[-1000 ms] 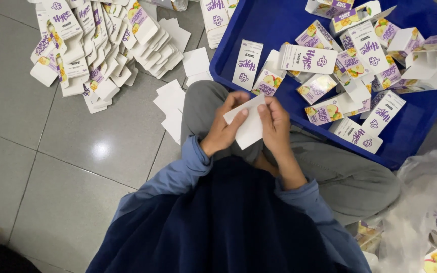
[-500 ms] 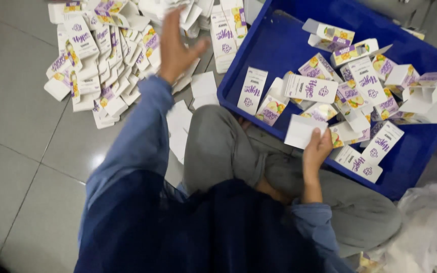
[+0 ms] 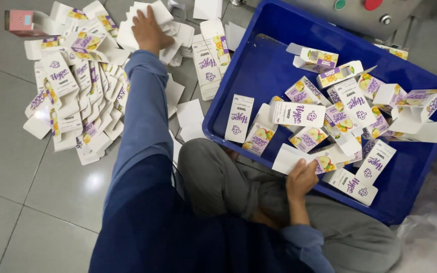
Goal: The person sits on the floor and folds flat cardboard pieces into small boxes by hand. They pick up the printed cardboard from a pile on the floor, fold the flaps to form the box shape, and place the finished boxes into a blue plastic bin.
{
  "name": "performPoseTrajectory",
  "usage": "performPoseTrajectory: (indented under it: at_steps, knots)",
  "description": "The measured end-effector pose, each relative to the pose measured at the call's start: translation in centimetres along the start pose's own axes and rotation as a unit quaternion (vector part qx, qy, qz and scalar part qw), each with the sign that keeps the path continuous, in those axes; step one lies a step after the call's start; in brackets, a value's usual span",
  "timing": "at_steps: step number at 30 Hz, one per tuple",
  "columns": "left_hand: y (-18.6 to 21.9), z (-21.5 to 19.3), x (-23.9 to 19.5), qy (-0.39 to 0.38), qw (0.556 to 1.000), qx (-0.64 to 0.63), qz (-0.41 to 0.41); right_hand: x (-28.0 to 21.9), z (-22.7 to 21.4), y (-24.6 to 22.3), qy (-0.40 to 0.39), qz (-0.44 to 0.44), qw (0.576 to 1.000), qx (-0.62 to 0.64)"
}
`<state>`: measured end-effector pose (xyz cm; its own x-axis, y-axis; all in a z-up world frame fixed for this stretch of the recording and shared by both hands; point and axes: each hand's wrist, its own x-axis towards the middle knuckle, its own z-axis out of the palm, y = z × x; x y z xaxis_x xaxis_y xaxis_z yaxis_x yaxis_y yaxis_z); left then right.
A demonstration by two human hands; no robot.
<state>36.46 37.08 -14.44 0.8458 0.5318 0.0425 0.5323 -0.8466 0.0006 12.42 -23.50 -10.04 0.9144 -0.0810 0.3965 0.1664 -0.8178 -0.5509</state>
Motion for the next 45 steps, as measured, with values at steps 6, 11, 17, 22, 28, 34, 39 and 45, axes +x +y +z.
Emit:
performPoseTrajectory:
  at_steps: [6, 11, 17, 22, 28, 34, 39, 45]
  knots:
    - [-2.6, 3.4, 1.7, -0.012, 0.998, -0.058, 0.005, -0.2, 0.3, 0.5, -0.001, -0.006, 1.000, -0.020]
    - [-2.2, 3.3, 1.1, 0.037, 0.998, 0.006, 0.053, -0.5, 0.5, 0.8, 0.000, 0.004, 1.000, -0.011]
    - [0.2, 1.9, -1.8, 0.026, 0.969, 0.201, 0.142, -0.4, 0.5, 0.4, 0.004, 0.003, 1.000, -0.010]
    - [-1.9, 1.2, -1.8, 0.079, 0.951, 0.247, 0.170, -0.3, 0.5, 0.3, 0.016, -0.005, 1.000, -0.025]
    - [-4.3, -4.9, -4.9, 0.198, 0.962, 0.079, 0.172, 0.1, 0.4, -0.4, 0.023, -0.020, 0.999, -0.035]
    - [-6.0, -11.0, -14.0, 0.201, 0.898, -0.384, 0.077, 0.3, 1.1, 0.7, 0.040, -0.045, 0.998, -0.033]
    - [-2.9, -18.2, -34.2, -0.077, 0.920, -0.384, 0.017, 2.2, 3.4, 3.6, -0.022, 0.299, 0.869, 0.394]
    - [2.1, -15.1, -49.0, -0.214, 0.658, -0.694, -0.200, 0.8, -7.6, -10.5, -0.147, 0.140, 0.865, 0.459]
